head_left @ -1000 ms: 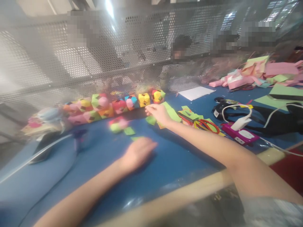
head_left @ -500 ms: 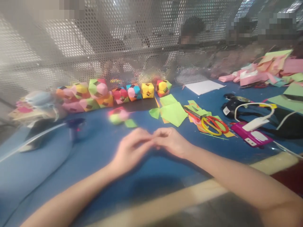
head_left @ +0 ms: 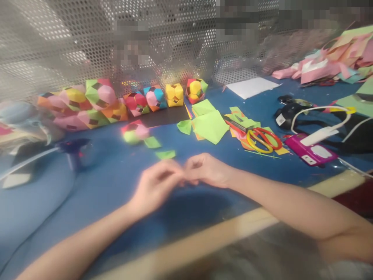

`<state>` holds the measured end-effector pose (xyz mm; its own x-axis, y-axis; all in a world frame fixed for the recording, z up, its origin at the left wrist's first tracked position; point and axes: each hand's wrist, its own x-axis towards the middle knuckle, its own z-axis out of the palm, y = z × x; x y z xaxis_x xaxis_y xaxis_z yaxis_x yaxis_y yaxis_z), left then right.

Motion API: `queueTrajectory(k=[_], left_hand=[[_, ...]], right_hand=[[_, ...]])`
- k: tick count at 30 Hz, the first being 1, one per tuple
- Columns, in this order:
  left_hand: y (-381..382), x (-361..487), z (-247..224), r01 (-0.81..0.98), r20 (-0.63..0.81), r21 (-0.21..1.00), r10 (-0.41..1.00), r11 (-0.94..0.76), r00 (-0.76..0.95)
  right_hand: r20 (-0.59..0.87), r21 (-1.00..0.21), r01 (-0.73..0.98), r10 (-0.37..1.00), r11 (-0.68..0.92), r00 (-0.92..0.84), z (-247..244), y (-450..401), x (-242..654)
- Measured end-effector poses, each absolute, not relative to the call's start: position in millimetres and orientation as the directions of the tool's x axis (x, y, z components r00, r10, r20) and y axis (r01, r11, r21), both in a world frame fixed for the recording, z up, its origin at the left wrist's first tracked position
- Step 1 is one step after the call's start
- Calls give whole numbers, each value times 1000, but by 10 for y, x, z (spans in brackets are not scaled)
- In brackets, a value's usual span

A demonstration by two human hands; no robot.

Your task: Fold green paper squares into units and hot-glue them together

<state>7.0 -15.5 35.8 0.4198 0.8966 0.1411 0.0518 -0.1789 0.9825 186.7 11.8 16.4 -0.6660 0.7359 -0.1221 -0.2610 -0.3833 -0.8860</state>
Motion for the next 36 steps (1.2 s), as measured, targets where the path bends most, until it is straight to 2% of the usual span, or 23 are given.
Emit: queueTrajectory(k=[2,7,14,19,24,29,33,36], left_hand=[[-178,79,379,76,148,978,904,-193,400],[-176,85,433,50,-64,998,801,42,595],[-140,76,434,138,-47,990,849,-31,526],[-144,68,418,113,51,986,866,-123,497],[-167,73,422,129,162,958,852,-258,498],[-180,85,380,194,257,913,874,-360,411],[-181,93,357,368,351,798,865,-476,358],[-183,91,342,499,477,620,795,-606,374]], right_hand=[[-113,-880,-280,743,-383,-660,150,106,1859],[-128,-879,-198,613,-434,-779,146,95,1873],[-105,-875,-214,602,-434,-791,168,110,1897],[-89,-853,-249,598,-459,-797,151,107,1909],[-182,-822,-213,597,-529,-781,96,113,1913],[-205,-769,-308,672,-560,-711,85,113,1859],[-199,-820,-329,773,-468,-603,83,118,1824],[-160,-910,-251,838,-330,-521,110,105,1823]])
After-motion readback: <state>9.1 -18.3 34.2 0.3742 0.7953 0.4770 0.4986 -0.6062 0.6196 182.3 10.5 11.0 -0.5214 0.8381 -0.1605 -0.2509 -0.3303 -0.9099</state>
